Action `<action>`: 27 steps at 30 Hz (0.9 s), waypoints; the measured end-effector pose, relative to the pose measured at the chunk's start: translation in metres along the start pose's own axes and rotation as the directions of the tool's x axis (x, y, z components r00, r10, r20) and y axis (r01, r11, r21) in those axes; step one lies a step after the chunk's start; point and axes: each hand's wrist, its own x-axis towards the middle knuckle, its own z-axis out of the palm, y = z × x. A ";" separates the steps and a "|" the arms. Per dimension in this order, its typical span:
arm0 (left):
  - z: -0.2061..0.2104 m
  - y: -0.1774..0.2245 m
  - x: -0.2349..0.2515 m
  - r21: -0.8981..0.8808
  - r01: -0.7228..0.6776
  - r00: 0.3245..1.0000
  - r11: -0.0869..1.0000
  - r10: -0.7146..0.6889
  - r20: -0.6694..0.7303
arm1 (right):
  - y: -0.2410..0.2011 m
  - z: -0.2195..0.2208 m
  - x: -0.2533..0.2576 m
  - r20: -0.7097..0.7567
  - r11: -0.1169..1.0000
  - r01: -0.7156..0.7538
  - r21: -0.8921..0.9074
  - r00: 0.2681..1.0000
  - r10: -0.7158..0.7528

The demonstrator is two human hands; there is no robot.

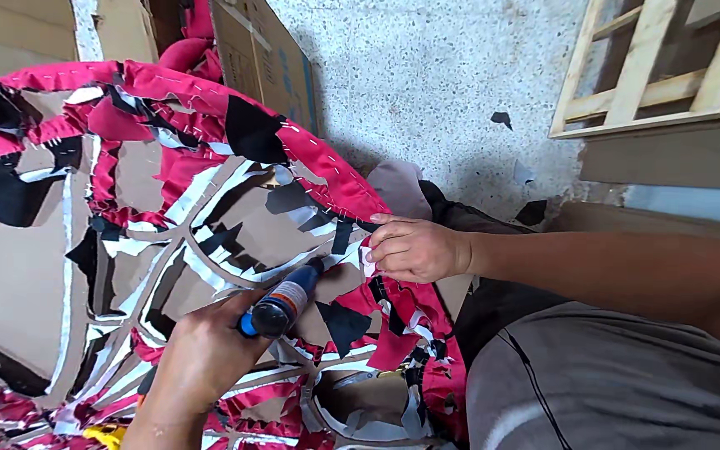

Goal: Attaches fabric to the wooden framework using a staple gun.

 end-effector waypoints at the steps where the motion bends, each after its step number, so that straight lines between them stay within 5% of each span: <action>1: 0.000 0.001 0.001 -0.002 0.005 1.000 1.000 -0.005 0.003 | 0.000 0.000 0.000 0.002 1.000 0.000 0.004 1.000 0.000; 27: -0.001 0.050 0.041 -0.018 -0.072 0.997 0.997 0.073 0.023 | 0.000 -0.006 0.001 -0.028 0.991 -0.025 0.135 0.999 0.029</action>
